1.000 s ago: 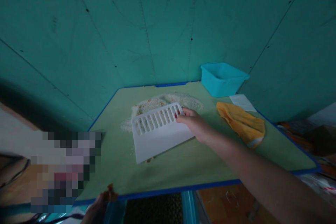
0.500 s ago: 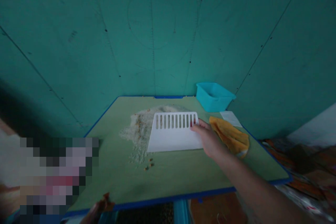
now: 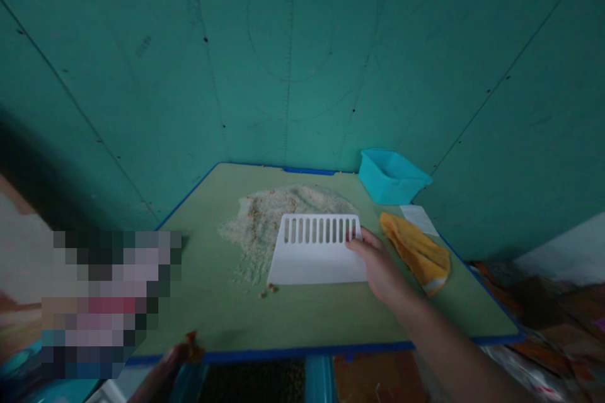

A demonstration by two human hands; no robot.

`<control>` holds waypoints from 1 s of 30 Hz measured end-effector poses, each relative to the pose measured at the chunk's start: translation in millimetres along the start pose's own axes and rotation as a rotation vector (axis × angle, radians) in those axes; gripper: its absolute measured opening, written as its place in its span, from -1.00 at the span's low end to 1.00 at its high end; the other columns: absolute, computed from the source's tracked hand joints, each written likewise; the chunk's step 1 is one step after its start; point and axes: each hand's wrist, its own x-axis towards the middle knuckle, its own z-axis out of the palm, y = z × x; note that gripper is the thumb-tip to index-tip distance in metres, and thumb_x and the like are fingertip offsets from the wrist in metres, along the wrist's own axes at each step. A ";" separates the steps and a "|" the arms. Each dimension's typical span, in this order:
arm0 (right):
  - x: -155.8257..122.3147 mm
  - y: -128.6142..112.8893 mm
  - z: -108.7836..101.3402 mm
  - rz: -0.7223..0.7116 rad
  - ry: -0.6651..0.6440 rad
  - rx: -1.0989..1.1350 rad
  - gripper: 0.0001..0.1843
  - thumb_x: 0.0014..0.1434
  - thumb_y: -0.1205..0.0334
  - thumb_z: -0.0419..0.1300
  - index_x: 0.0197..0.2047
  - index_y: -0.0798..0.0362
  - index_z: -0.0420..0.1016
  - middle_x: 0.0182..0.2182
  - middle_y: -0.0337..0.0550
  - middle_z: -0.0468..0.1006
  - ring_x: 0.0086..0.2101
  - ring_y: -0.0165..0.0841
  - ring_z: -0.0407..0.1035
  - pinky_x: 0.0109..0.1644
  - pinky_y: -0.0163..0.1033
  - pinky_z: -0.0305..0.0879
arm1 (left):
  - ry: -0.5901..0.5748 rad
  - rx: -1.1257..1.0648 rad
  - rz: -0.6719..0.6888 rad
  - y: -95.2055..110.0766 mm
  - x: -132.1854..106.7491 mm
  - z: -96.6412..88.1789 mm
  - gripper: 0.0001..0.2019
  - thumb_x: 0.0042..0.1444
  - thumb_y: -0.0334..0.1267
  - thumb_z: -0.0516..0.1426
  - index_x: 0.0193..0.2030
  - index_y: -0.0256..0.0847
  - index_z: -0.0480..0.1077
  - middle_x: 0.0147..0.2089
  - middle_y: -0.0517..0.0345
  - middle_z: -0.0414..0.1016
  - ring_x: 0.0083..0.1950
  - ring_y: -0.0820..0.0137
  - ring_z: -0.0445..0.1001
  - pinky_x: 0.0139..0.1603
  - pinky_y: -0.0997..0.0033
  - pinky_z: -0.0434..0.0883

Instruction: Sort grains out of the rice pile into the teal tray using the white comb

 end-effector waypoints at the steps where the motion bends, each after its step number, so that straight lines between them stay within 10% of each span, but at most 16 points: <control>1: -0.7 -0.1 -1.2 0.006 -0.002 0.000 -0.82 -0.17 0.32 0.17 -0.39 -0.06 0.45 -0.51 -0.36 0.52 -0.47 -0.35 0.33 -0.38 -0.28 0.14 | -0.002 -0.015 -0.005 -0.4 2.4 0.4 -0.95 -0.23 -0.30 0.22 -0.57 -0.06 0.44 -0.56 0.25 0.57 0.16 0.10 0.12 0.14 0.14 0.10; 10: -10.6 0.0 -6.0 0.027 0.045 -0.005 -0.78 -0.20 0.31 0.19 -0.37 -0.04 0.45 -0.48 -0.33 0.54 -0.43 -0.32 0.38 -0.38 -0.29 0.17 | 0.012 -0.096 0.015 -2.5 8.2 -5.8 -0.82 -0.18 -0.49 0.11 -0.57 -0.09 0.40 -0.62 0.22 0.51 0.11 0.21 0.23 -0.03 0.44 0.33; 22: -67.1 11.3 -0.4 0.115 0.024 0.003 -0.72 -0.20 0.19 0.24 -0.31 -0.03 0.48 -0.33 -0.18 0.56 -0.24 -0.18 0.37 -0.15 -0.12 0.18 | 0.050 -0.125 -0.025 -2.4 -4.7 -7.4 -0.86 0.05 -0.26 0.07 -0.31 -0.25 0.40 -0.22 0.11 0.50 -0.17 0.31 0.44 -0.16 0.12 0.38; 30: -65.4 7.6 3.1 0.113 0.094 0.117 -0.64 -0.22 0.22 0.26 -0.24 -0.07 0.46 -0.32 -0.19 0.56 -0.23 -0.15 0.38 -0.19 -0.11 0.25 | 0.071 -0.092 -0.075 -6.5 9.9 1.9 -0.79 -0.20 -0.53 0.15 -0.58 -0.08 0.38 -0.63 0.23 0.50 0.18 0.11 0.09 0.16 0.07 0.09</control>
